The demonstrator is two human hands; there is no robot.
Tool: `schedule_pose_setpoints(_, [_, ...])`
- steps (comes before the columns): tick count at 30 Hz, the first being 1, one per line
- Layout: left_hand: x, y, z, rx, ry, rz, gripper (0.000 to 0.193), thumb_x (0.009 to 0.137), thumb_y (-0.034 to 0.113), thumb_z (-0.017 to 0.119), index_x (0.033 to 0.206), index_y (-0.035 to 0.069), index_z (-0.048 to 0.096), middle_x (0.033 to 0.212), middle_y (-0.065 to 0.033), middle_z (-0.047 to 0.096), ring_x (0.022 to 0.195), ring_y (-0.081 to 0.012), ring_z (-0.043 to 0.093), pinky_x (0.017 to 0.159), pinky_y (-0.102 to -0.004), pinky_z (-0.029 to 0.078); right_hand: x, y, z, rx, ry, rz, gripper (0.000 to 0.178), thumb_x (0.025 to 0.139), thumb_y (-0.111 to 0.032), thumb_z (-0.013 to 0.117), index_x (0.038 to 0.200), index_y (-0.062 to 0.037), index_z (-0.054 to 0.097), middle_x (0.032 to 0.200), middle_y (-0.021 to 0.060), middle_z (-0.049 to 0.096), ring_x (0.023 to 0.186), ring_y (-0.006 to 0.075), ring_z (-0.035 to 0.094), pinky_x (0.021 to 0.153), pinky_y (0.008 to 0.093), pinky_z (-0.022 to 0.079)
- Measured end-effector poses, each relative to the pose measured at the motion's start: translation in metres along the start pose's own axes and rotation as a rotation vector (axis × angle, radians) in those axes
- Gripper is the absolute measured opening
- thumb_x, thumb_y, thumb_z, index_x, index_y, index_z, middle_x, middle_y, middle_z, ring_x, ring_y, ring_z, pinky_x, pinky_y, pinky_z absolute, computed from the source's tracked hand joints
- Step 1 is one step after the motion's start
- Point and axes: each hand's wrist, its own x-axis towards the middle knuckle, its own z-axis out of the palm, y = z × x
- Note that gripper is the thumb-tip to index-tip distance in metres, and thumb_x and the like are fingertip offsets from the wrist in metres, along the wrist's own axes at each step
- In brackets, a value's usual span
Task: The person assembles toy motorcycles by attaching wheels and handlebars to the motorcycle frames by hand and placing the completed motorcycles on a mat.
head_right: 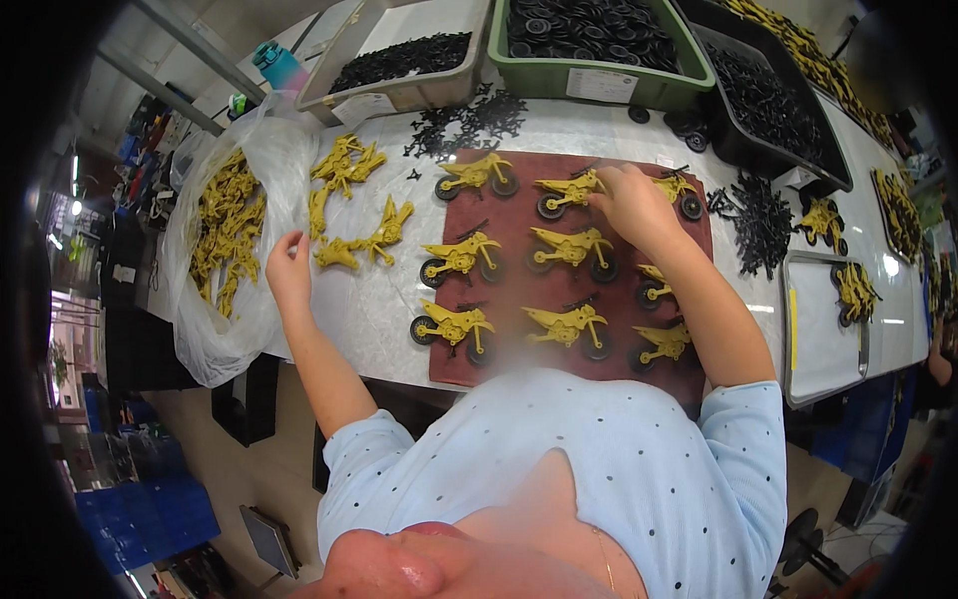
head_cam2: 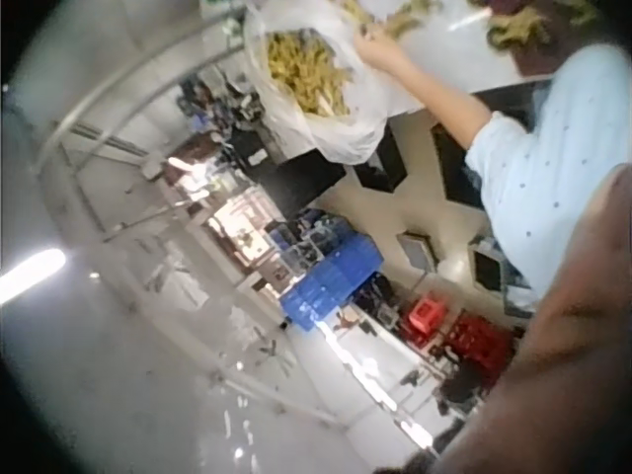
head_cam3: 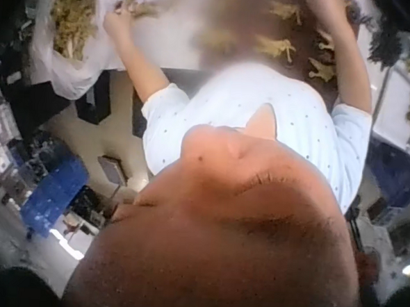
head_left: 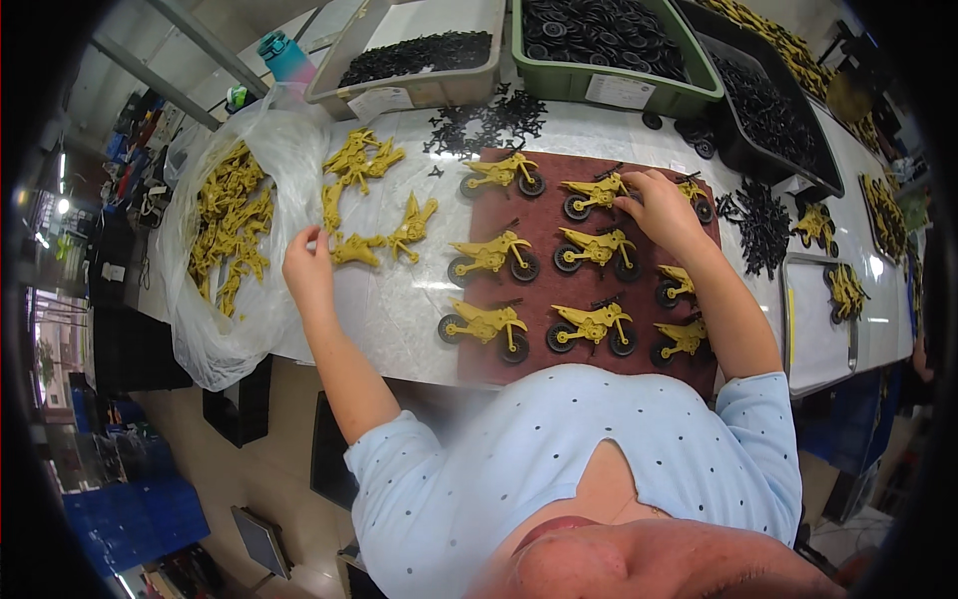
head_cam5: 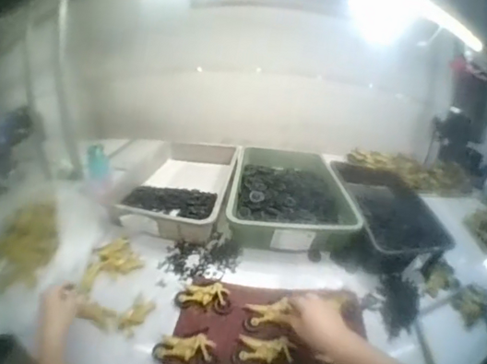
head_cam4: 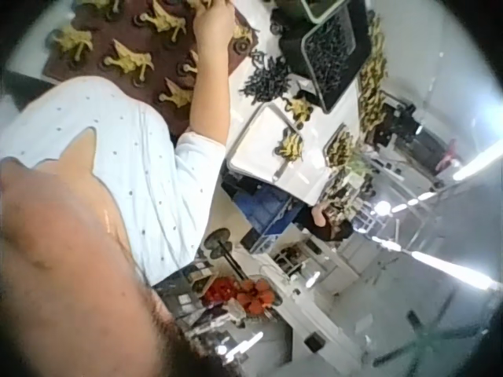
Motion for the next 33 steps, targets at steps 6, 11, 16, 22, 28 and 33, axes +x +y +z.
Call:
schedule_pose_setpoints(6, [0.062,-0.008,0.046,0.285,0.034,0.413,0.032,0.083,0.012,0.062,0.114,0.003,0.061,0.104,-0.0160,0.065,0.098,-0.0316,0.062,0.085,-0.0413,0.047,-0.004,-0.003,-0.008,0.031,-0.052,-0.045,0.028,0.083,-0.023,0.065,0.104,-0.0044,0.065,0.097,0.0168,0.061,0.092,0.0360,0.059,0.080,0.0431,0.047])
schedule_pose_setpoints(11, [0.072,-0.002,0.058,0.610,0.071,0.265,0.033,0.084,0.006,0.052,0.117,0.005,0.056,0.096,-0.0195,0.064,0.094,-0.0383,0.061,0.085,-0.0468,0.047,-0.022,-0.003,-0.014,0.081,-0.066,-0.060,0.025,0.083,-0.020,0.066,0.102,-0.0025,0.065,0.091,0.0166,0.062,0.087,0.0355,0.060,0.078,0.0411,0.047])
schedule_pose_setpoints(16, [0.077,-0.017,0.049,0.467,0.142,0.206,0.031,0.087,0.008,0.049,0.116,0.005,0.057,0.091,-0.0180,0.064,0.090,-0.0379,0.061,0.080,-0.0470,0.048,-0.037,-0.008,-0.026,0.155,-0.079,-0.016,0.030,0.083,-0.018,0.066,0.107,0.0005,0.064,0.093,0.0170,0.064,0.084,0.0321,0.062,0.077,0.0367,0.048])
schedule_pose_setpoints(22, [0.042,-0.018,0.037,0.466,0.184,0.345,0.023,0.086,0.012,0.055,0.106,0.005,0.063,0.091,-0.0176,0.064,0.085,-0.0364,0.062,0.076,-0.0452,0.049,-0.047,-0.010,-0.031,0.109,-0.061,-0.043,0.026,0.083,-0.015,0.066,0.104,0.0009,0.065,0.092,0.0174,0.064,0.082,0.0301,0.063,0.075,0.0360,0.049])
schedule_pose_setpoints(28, [0.039,-0.020,0.010,0.344,0.371,0.391,0.021,0.084,0.012,0.059,0.103,0.005,0.065,0.091,-0.0150,0.064,0.087,-0.0343,0.060,0.076,-0.0431,0.049,-0.050,-0.012,-0.030,0.094,-0.084,-0.039,0.023,0.083,-0.010,0.065,0.104,0.0011,0.065,0.090,0.0147,0.065,0.077,0.0249,0.062,0.072,0.0330,0.049])
schedule_pose_setpoints(33, [0.091,-0.083,-0.013,0.598,0.545,-0.175,0.021,0.085,0.014,0.058,0.102,0.003,0.066,0.102,-0.0176,0.063,0.095,-0.0349,0.060,0.079,-0.0421,0.049,-0.053,-0.016,-0.029,0.090,-0.078,-0.084,0.024,0.084,-0.013,0.066,0.103,0.0019,0.065,0.088,0.0150,0.064,0.076,0.0258,0.062,0.071,0.0342,0.049])
